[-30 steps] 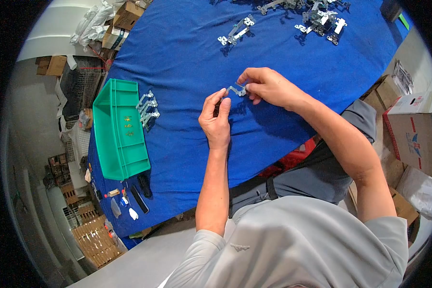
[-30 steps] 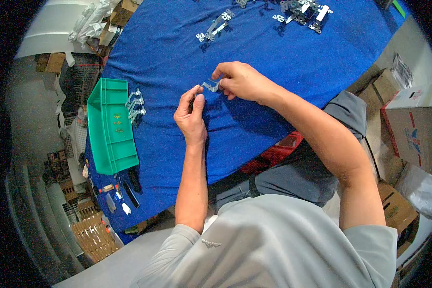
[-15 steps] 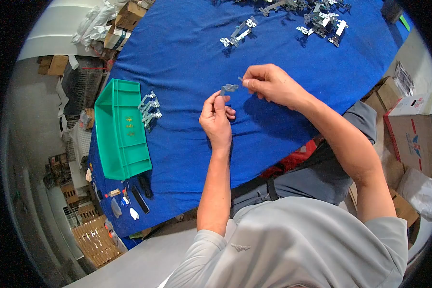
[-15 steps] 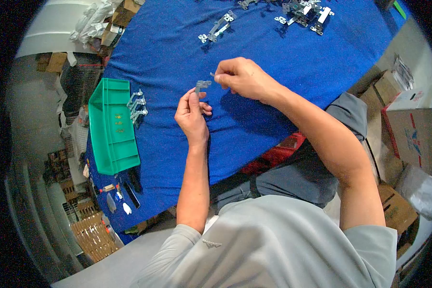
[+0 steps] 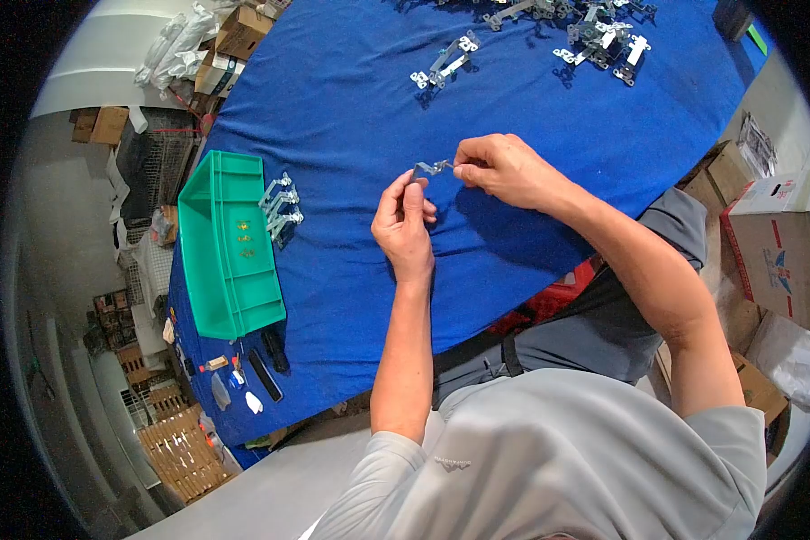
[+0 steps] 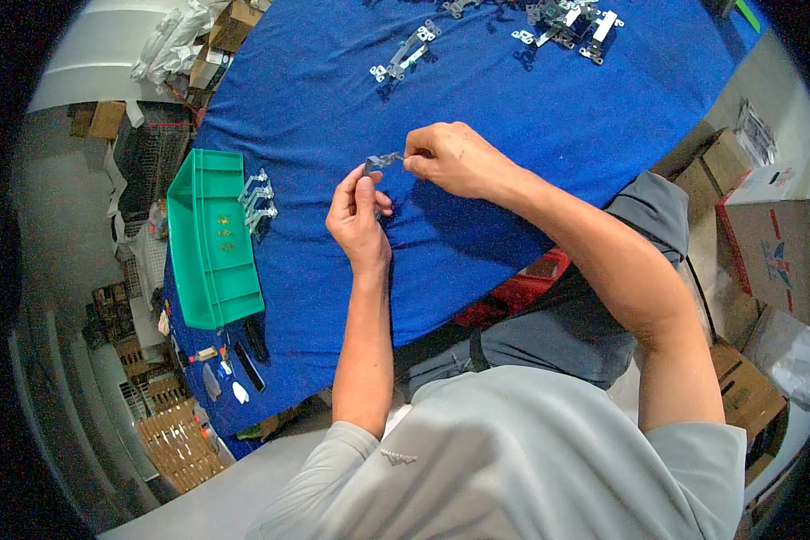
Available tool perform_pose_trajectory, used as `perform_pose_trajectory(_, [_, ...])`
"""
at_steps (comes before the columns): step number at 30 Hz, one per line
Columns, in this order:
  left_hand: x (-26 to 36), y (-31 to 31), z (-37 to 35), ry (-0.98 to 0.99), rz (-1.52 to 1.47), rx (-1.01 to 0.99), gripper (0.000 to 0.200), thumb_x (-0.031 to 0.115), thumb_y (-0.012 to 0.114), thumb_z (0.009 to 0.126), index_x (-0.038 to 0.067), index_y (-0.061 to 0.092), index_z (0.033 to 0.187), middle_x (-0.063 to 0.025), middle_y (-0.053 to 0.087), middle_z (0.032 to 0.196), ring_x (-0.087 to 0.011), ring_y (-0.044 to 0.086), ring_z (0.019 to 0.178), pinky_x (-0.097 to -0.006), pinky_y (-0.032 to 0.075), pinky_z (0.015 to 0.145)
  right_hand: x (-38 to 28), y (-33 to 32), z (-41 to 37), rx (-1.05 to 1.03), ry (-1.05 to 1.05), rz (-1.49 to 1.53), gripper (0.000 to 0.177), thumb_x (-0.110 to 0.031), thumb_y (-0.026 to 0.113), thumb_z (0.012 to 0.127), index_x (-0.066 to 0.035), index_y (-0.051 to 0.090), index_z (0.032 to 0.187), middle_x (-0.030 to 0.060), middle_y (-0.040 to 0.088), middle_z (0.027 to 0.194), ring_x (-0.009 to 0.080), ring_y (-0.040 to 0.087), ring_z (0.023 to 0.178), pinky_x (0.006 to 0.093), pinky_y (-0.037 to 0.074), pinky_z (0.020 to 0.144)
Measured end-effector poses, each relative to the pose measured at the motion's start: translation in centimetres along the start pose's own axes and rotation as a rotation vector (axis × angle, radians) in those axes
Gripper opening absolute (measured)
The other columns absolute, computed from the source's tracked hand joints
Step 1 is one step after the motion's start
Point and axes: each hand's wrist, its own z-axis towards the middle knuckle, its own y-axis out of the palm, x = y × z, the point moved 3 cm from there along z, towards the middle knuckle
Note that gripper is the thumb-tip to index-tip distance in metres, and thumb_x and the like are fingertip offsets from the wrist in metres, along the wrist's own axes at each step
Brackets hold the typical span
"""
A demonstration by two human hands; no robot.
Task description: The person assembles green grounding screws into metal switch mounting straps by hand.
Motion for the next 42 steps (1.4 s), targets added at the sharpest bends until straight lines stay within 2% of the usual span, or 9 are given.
perform_pose_trajectory(3, [-0.2,-0.2,0.1,0.065,0.022,-0.032,0.022,0.009,0.07,0.097,-0.001,0.071,0.117,-0.0074,0.072,0.103,-0.0096,0.064,0.087,-0.0232,0.052,0.076,0.8,0.3,0.4,0.006,0.005,0.029,0.018,-0.015,0.062,0.097,0.002,0.067,0.097,0.0064,0.067,0.078,0.0123,0.061,0.066,0.0296,0.051,0.059])
perform_pose_trajectory(10, [0.6,0.1,0.0,0.12,0.117,-0.092,0.024,0.004,0.071,0.093,-0.001,0.072,0.116,-0.0092,0.072,0.112,-0.0151,0.065,0.104,-0.0279,0.05,0.092,1.3,0.6,0.5,-0.071,0.179,0.465,0.019,-0.016,0.062,0.099,0.001,0.068,0.105,0.0034,0.067,0.087,0.0097,0.061,0.072,0.0267,0.054,0.06])
perform_pose_trajectory(16, [0.7,0.3,0.1,0.169,0.149,-0.162,0.023,0.007,0.073,0.093,-0.001,0.073,0.115,-0.0064,0.071,0.107,-0.0122,0.065,0.095,-0.0252,0.051,0.086,1.0,0.2,0.5,-0.108,0.193,0.316,0.022,-0.022,0.061,0.101,-0.001,0.069,0.104,0.0004,0.064,0.083,0.0077,0.059,0.072,0.0243,0.05,0.058])
perform_pose_trajectory(18, [0.3,0.3,0.0,0.099,0.114,-0.15,0.023,0.01,0.069,0.097,-0.001,0.071,0.116,-0.009,0.072,0.106,-0.0119,0.066,0.087,-0.0254,0.054,0.076,0.4,-0.1,0.2,0.033,0.112,0.268,0.022,-0.024,0.061,0.101,-0.002,0.069,0.102,-0.0007,0.063,0.081,0.0072,0.058,0.071,0.0235,0.048,0.057])
perform_pose_trajectory(21, [-0.1,0.1,0.1,-0.013,0.046,-0.051,0.024,0.015,0.066,0.1,-0.002,0.068,0.117,-0.0114,0.072,0.101,-0.0107,0.066,0.074,-0.0238,0.055,0.061,0.8,-0.7,0.8,0.209,0.019,0.27,0.026,-0.025,0.065,0.096,0.0,0.07,0.099,0.0051,0.067,0.076,0.0133,0.062,0.063,0.0331,0.051,0.059])
perform_pose_trajectory(23, [-0.3,0.2,0.3,-0.026,0.029,0.021,0.027,0.02,0.063,0.103,-0.003,0.065,0.117,-0.0129,0.071,0.096,-0.0105,0.065,0.063,-0.0219,0.053,0.049,0.6,-0.6,0.7,0.116,0.038,0.258,0.026,-0.025,0.065,0.096,0.001,0.07,0.098,0.0065,0.068,0.075,0.014,0.063,0.063,0.0337,0.052,0.06])
perform_pose_trajectory(32, [0.1,0.3,0.2,-0.062,-0.02,0.041,0.027,0.02,0.062,0.103,-0.003,0.065,0.116,-0.0133,0.072,0.096,-0.0108,0.065,0.062,-0.0229,0.053,0.048,0.6,0.7,0.3,-0.051,0.068,0.164,0.025,-0.021,0.062,0.096,0.001,0.071,0.095,0.01,0.072,0.077,0.0173,0.067,0.066,0.035,0.053,0.061])
perform_pose_trajectory(38, [-0.3,-0.1,0.2,0.018,-0.044,-0.006,0.024,0.013,0.066,0.1,-0.001,0.068,0.119,-0.0087,0.072,0.1,-0.0067,0.063,0.071,-0.0215,0.053,0.059,0.1,-0.1,0.2,-0.014,0.004,0.003,0.024,-0.021,0.063,0.095,0.001,0.071,0.093,0.012,0.072,0.078,0.0185,0.069,0.068,0.037,0.053,0.061])
perform_pose_trajectory(42, [-0.4,-0.3,0.1,0.065,-0.01,-0.057,0.023,0.007,0.07,0.096,-0.001,0.07,0.118,-0.0075,0.072,0.105,-0.0102,0.065,0.088,-0.0242,0.052,0.076,0.6,0.1,0.3,-0.017,0.058,0.05,0.02,-0.016,0.062,0.095,0.002,0.07,0.098,0.0106,0.07,0.079,0.0172,0.068,0.071,0.0333,0.055,0.063])
